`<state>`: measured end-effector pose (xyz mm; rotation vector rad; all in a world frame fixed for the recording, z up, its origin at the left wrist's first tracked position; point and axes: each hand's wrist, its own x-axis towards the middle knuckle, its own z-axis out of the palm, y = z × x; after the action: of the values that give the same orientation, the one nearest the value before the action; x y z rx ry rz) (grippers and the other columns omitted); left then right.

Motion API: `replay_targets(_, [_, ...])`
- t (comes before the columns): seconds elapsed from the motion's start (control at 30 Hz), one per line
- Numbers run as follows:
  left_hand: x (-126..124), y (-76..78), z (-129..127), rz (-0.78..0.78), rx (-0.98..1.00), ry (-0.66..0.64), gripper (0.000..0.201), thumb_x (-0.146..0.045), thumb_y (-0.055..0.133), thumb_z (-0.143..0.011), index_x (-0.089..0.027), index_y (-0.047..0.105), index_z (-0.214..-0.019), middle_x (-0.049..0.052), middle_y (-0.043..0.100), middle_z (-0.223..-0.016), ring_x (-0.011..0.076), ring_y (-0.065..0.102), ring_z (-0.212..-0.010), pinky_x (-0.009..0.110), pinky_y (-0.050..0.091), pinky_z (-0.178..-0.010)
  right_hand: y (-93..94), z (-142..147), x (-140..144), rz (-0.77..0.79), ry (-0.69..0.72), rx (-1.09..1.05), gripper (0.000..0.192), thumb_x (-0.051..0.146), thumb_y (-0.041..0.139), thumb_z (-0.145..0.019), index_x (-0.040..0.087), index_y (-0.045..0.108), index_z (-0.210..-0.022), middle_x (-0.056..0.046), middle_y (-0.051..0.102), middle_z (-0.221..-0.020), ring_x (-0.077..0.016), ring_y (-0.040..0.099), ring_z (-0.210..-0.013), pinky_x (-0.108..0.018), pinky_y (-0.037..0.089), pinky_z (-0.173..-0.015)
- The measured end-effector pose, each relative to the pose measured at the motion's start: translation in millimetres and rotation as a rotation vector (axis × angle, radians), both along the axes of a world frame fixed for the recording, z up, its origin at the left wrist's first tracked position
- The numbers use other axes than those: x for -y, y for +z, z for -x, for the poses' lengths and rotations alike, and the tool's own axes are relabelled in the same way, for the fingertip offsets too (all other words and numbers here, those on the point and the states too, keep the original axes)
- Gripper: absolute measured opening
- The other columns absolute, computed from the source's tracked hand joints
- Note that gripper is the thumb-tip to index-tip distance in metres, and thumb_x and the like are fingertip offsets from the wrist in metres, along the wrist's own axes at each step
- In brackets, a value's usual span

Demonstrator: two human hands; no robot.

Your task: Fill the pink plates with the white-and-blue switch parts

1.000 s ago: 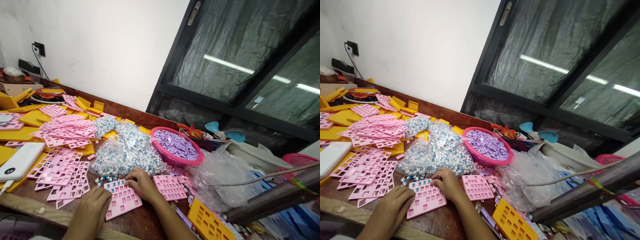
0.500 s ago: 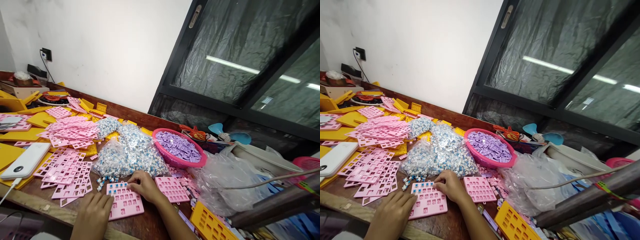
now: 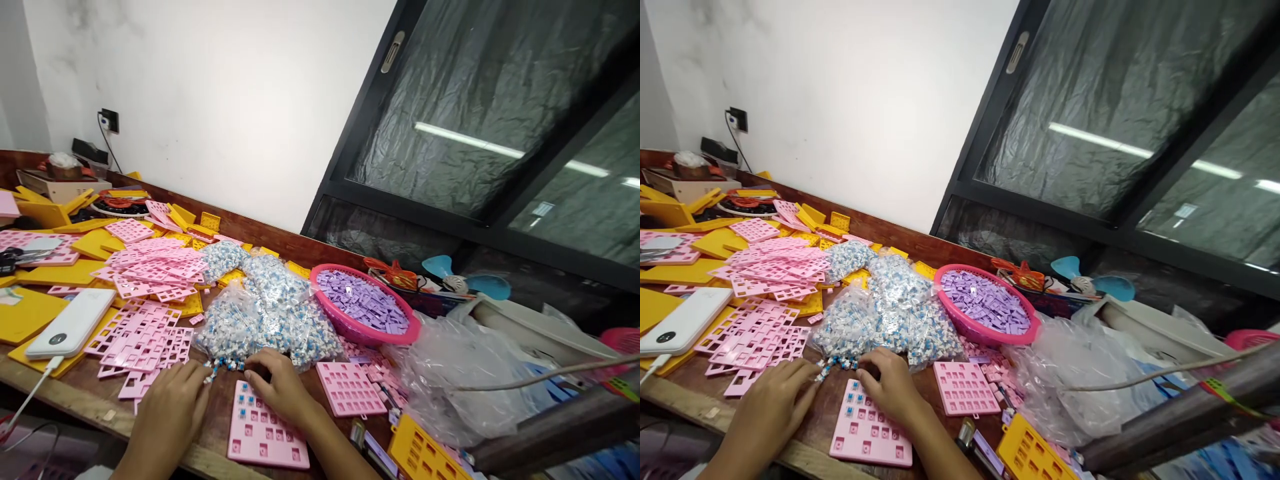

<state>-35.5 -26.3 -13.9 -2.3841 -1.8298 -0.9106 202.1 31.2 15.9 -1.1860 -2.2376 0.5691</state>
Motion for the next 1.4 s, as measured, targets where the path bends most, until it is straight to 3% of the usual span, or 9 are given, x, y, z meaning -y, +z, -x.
replay_targets(0.23, [-11.1, 1.5, 0.4, 0.231, -0.001, 0.015, 0.027, -0.022, 0.048, -0.098, -0.025, 0.074, -0.101, 0.006, 0.074, -0.096, 0.0277, 0.067, -0.095, 0.041, 0.046, -0.086, -6.2, 9.5, -2.4, -0.001, -0.036, 0.069, 0.021, 0.025, 0.066, -0.095, 0.028, 0.08, -0.111, -0.005, 0.076, -0.101, -0.0211, 0.069, -0.095, -0.03, 0.05, -0.086])
replay_targets(0.43, [-12.3, -2.3, -4.4, 0.296, 0.125, -0.071, 0.023, -0.019, 0.051, -0.093, -0.024, 0.073, -0.097, 0.007, 0.074, -0.1, 0.0259, 0.066, -0.098, 0.04, 0.048, -0.09, -11.3, 10.4, -9.4, 0.077, -0.147, -0.03, 0.01, 0.017, 0.073, -0.084, 0.022, 0.082, -0.083, -0.002, 0.08, -0.085, -0.02, 0.071, -0.082, -0.029, 0.05, -0.079])
replay_targets(0.57, [-6.6, -2.1, -12.1, 0.286, 0.266, -0.159, 0.022, -0.023, 0.052, -0.095, -0.024, 0.072, -0.105, 0.007, 0.073, -0.109, 0.0238, 0.067, -0.101, 0.038, 0.051, -0.09, -7.3, 2.5, -13.0, 0.114, -0.166, -0.086, 0.014, 0.01, 0.071, -0.081, 0.02, 0.081, -0.084, -0.003, 0.08, -0.087, -0.0202, 0.072, -0.084, -0.029, 0.05, -0.079])
replay_targets(0.67, [1.6, 2.5, -21.2, 0.276, 0.308, -0.259, 0.024, -0.028, 0.049, -0.1, -0.025, 0.073, -0.099, 0.005, 0.072, -0.103, 0.0211, 0.068, -0.097, 0.034, 0.052, -0.087, 6.8, -15.1, -11.1, 0.113, -0.116, -0.1, 0.012, 0.015, 0.072, -0.085, 0.02, 0.081, -0.09, -0.004, 0.08, -0.092, -0.0209, 0.072, -0.089, -0.03, 0.051, -0.082])
replay_targets(0.83, [12.4, 4.3, -36.1, 0.231, 0.201, -0.336, 0.011, -0.022, 0.06, -0.094, -0.026, 0.071, -0.093, 0.001, 0.073, -0.093, 0.019, 0.069, -0.088, 0.028, 0.049, -0.077, 28.1, -36.8, 5.1, 0.22, 0.085, 0.007, 0.014, 0.018, 0.075, -0.084, 0.021, 0.08, -0.097, -0.002, 0.079, -0.09, -0.017, 0.07, -0.075, -0.024, 0.051, -0.068])
replay_targets(1.0, [16.8, 1.9, -44.9, 0.299, 0.153, -0.284, 0.015, -0.011, 0.066, -0.082, -0.025, 0.068, -0.087, -0.002, 0.071, -0.09, 0.0176, 0.067, -0.087, 0.025, 0.043, -0.074, 24.8, -27.4, 16.0, 0.025, 0.256, 0.244, 0.016, 0.012, 0.074, -0.084, 0.021, 0.082, -0.094, -0.003, 0.079, -0.09, -0.018, 0.07, -0.085, -0.025, 0.048, -0.079])
replay_targets(1.23, [13.0, 7.7, -55.3, 0.517, 0.327, -0.306, 0.012, -0.02, 0.072, -0.072, -0.021, 0.062, -0.079, -0.004, 0.066, -0.078, 0.0148, 0.061, -0.073, 0.023, 0.038, -0.065, 23.4, -27.2, 14.7, -0.034, 0.245, 0.308, 0.014, 0.01, 0.072, -0.086, 0.02, 0.08, -0.09, -0.002, 0.074, -0.085, -0.0155, 0.065, -0.077, -0.023, 0.044, -0.07])
replay_targets(1.4, [13.9, 13.5, -56.5, 0.579, 0.362, -0.285, 0.013, -0.021, 0.069, -0.071, -0.021, 0.07, -0.084, -0.004, 0.066, -0.07, 0.0154, 0.06, -0.069, 0.024, 0.038, -0.063, 29.1, -26.0, 17.2, -0.05, 0.248, 0.356, 0.012, 0.011, 0.07, -0.088, 0.02, 0.078, -0.086, -0.002, 0.072, -0.084, -0.0154, 0.064, -0.078, -0.023, 0.041, -0.068])
